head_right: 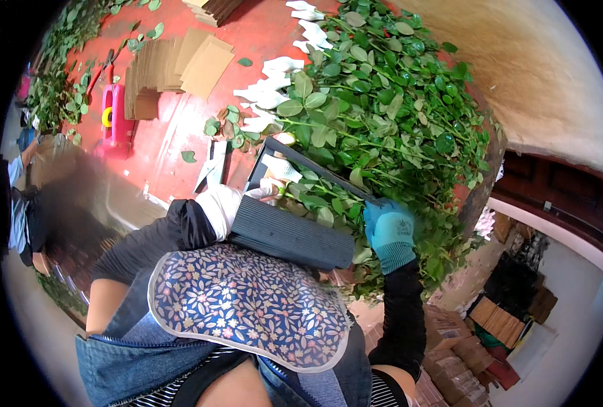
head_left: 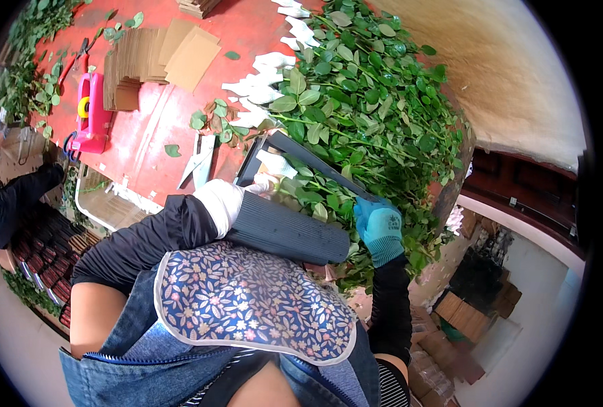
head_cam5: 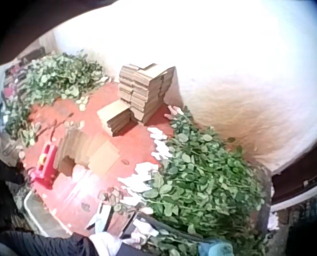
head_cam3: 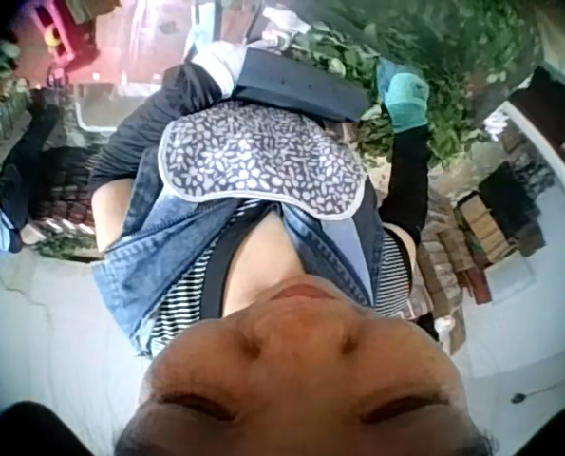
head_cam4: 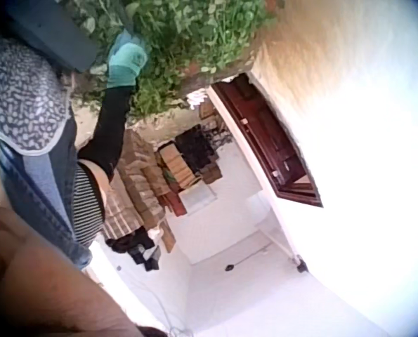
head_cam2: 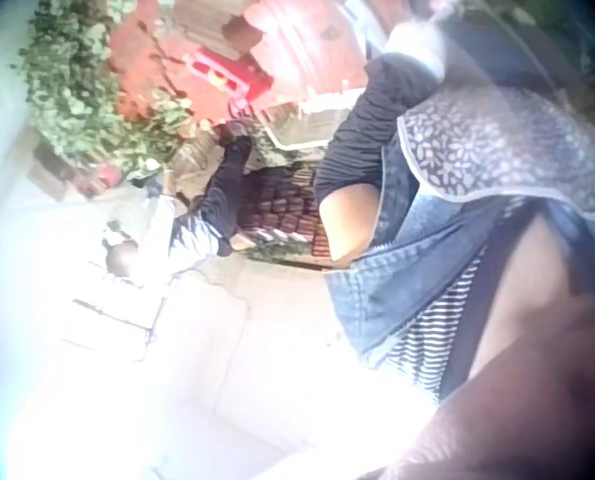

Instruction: The person places roses one by one into a black box to create a floral arrangement, handling them by the stems.

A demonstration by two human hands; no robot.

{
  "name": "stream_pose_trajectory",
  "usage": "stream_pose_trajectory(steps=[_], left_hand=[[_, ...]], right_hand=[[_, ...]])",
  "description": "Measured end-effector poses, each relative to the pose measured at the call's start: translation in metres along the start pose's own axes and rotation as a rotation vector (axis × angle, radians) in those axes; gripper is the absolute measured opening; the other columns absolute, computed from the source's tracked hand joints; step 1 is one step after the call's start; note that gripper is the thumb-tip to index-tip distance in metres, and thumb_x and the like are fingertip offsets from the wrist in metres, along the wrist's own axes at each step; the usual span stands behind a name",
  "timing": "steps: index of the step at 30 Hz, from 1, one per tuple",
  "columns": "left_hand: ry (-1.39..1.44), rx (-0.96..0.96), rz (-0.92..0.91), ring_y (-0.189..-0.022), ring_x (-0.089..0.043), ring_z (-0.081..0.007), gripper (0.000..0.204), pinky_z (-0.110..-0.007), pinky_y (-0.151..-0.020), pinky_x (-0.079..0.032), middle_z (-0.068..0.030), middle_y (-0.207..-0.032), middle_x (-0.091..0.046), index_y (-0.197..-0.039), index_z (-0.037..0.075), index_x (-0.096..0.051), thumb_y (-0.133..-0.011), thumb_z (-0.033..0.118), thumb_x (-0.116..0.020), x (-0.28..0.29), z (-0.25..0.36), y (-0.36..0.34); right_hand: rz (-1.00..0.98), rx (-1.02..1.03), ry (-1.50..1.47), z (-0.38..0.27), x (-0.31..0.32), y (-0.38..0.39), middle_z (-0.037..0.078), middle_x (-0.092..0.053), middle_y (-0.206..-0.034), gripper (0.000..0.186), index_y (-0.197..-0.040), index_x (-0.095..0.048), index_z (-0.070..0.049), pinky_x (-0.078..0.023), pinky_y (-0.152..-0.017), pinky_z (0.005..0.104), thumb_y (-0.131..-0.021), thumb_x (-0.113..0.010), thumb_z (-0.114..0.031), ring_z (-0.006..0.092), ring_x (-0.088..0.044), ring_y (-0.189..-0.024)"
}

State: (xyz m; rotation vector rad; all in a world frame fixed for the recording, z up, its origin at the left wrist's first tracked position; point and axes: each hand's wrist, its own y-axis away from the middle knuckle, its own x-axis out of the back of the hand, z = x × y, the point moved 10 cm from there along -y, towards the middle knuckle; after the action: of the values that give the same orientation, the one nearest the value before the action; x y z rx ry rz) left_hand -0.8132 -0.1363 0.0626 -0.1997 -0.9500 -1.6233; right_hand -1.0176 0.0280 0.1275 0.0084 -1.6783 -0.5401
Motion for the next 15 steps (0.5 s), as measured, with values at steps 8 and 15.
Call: stream_pose_trajectory(steps=[8,15], left_hand=[[0.175,-0.062,-0.004,-0.08,-0.068,-0.0349,0.052,-0.042,-0.07,-0.052,-0.0223,-0.085,-0.067,-0.147,0.019,-0.041,-0.096,0.021,-0.05,-0.011,-0.004,-0.004],[0.04,-0.132,-0.296,-0.118,-0.059,-0.0329,0.063,-0.038,-0.097,-0.05,-0.0116,-0.146,-0.047,-0.148,0.017,-0.041,-0.089,0.026,-0.064,-0.003,0.013,-0.005]], right_hand=[[-0.032,0.185,-0.466,-0.091,0.076,-0.022,0.022,-0.061,-0.121,0.04,-0.126,-0.057,-0.005,-0.053,-0.069,0.0456,-0.091,-0.061,-0.025,0.0372,-0.067,-0.081],[-0.395,0.636,-0.951,-0.14,0.032,-0.003,0.02,-0.064,-0.12,0.036,-0.127,-0.059,-0.006,-0.054,-0.086,0.0422,-0.094,-0.058,-0.02,0.0348,-0.066,-0.098]])
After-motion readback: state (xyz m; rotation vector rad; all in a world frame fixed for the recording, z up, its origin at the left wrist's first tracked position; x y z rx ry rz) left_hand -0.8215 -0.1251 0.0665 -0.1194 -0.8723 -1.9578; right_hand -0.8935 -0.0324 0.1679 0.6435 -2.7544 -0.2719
